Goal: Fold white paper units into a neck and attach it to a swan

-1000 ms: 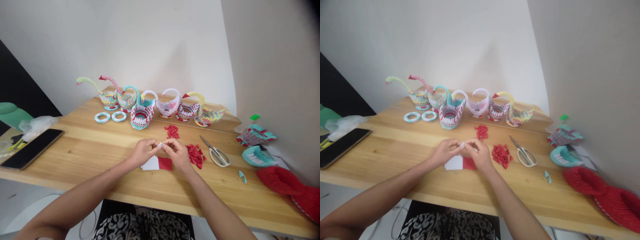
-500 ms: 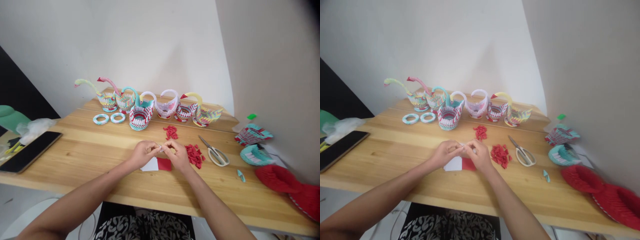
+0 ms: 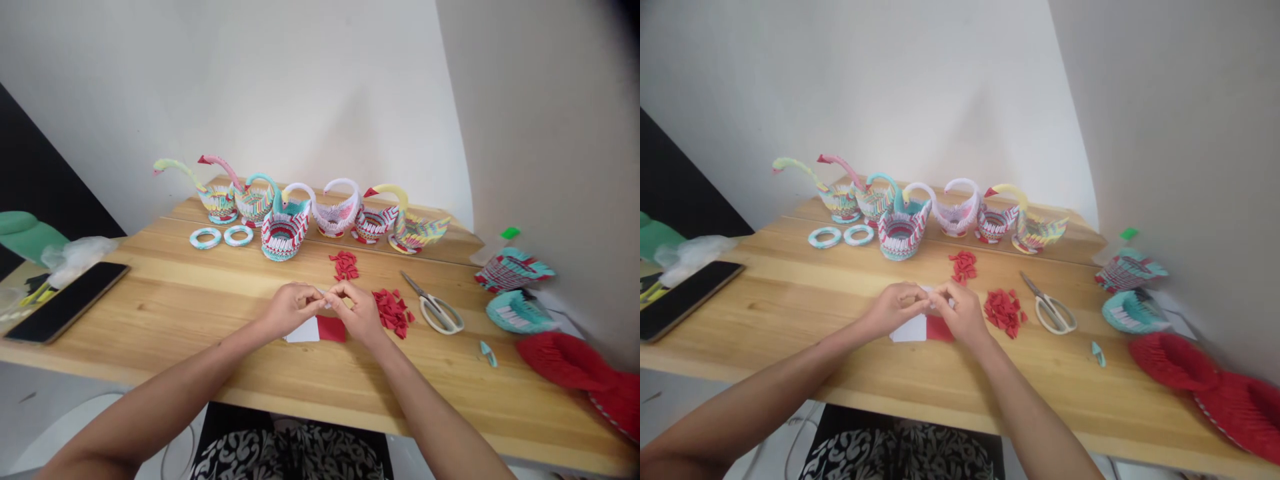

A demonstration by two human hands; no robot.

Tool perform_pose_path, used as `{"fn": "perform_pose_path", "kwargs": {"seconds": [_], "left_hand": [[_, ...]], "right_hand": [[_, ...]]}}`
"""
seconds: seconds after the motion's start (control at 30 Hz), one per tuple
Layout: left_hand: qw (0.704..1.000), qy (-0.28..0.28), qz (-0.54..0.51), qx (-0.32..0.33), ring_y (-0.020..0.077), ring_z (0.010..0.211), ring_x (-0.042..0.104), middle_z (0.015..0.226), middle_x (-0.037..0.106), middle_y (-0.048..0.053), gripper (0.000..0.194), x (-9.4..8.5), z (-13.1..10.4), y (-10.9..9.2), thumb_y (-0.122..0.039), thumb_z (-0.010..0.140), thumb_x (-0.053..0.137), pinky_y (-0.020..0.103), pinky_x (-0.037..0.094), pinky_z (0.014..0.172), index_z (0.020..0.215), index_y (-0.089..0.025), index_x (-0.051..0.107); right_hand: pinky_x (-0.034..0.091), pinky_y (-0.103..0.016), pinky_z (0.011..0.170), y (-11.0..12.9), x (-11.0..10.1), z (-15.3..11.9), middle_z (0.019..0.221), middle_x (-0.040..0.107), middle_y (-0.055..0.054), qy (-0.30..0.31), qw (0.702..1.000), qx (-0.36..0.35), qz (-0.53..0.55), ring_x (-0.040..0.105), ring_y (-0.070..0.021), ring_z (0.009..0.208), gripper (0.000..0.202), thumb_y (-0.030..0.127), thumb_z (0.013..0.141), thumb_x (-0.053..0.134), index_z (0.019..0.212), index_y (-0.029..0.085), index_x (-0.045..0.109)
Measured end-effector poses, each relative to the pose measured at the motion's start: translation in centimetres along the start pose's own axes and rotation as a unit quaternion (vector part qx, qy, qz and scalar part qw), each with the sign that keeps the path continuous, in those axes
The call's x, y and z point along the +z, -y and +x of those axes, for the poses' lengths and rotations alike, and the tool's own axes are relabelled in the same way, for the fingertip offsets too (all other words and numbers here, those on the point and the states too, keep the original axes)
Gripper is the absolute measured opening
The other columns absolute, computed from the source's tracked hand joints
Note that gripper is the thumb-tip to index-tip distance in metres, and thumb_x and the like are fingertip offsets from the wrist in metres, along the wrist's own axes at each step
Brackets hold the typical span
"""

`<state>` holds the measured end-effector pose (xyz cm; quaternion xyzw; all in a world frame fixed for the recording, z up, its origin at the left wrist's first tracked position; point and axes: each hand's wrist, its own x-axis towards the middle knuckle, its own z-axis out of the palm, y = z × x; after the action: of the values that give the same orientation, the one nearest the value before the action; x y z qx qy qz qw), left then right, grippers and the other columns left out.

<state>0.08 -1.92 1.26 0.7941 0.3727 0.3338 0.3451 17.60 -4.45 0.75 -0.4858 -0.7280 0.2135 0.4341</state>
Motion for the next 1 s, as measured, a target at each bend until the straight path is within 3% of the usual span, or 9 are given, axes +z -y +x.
{"fn": "perform_pose_path", "kwargs": {"seconds": [0.27,0.57,0.87,1.0], "left_hand": [[1.000,-0.018,0.025,-0.005,0.0123,0.061,0.055,0.063,0.065,0.000,0.020,-0.13,0.02,-0.17,-0.025,0.082,0.058,0.022,0.039,0.061,0.067,-0.015,0.065],[0.999,-0.028,-0.042,-0.009,0.0120,0.061,0.057,0.066,0.068,0.001,0.023,0.23,0.13,0.54,-0.032,0.083,0.058,0.021,0.041,0.059,0.069,-0.015,0.065],[0.996,-0.036,0.055,0.052,0.0108,0.057,0.049,0.057,0.058,-0.001,0.029,-0.09,-0.18,-0.09,-0.030,0.084,0.054,0.023,0.036,0.061,0.059,-0.015,0.058],[1.000,-0.023,-0.002,0.021,0.0115,0.060,0.052,0.062,0.061,0.000,0.027,0.16,-0.09,-0.03,-0.032,0.085,0.054,0.022,0.038,0.061,0.065,-0.015,0.060]], "right_hand": [[0.043,-0.026,0.066,-0.13,0.14,0.01,0.071,0.067,-0.001,-0.002,1.000,0.001,0.025,0.060,-0.0153,0.067,0.016,0.029,0.086,0.057,0.074,0.021,0.065],[0.044,-0.027,0.065,-0.26,0.04,0.10,0.072,0.067,0.000,-0.023,1.000,-0.006,0.014,0.060,-0.0156,0.067,0.017,0.030,0.086,0.056,0.076,0.021,0.066],[0.044,-0.025,0.065,0.19,0.01,-0.11,0.071,0.067,0.000,-0.011,1.000,-0.008,0.016,0.059,-0.0146,0.066,0.016,0.028,0.086,0.056,0.075,0.021,0.065],[0.043,-0.025,0.063,0.22,-0.10,-0.08,0.070,0.067,0.000,-0.026,1.000,-0.012,0.008,0.060,-0.0146,0.064,0.017,0.028,0.086,0.056,0.074,0.021,0.064]]}}
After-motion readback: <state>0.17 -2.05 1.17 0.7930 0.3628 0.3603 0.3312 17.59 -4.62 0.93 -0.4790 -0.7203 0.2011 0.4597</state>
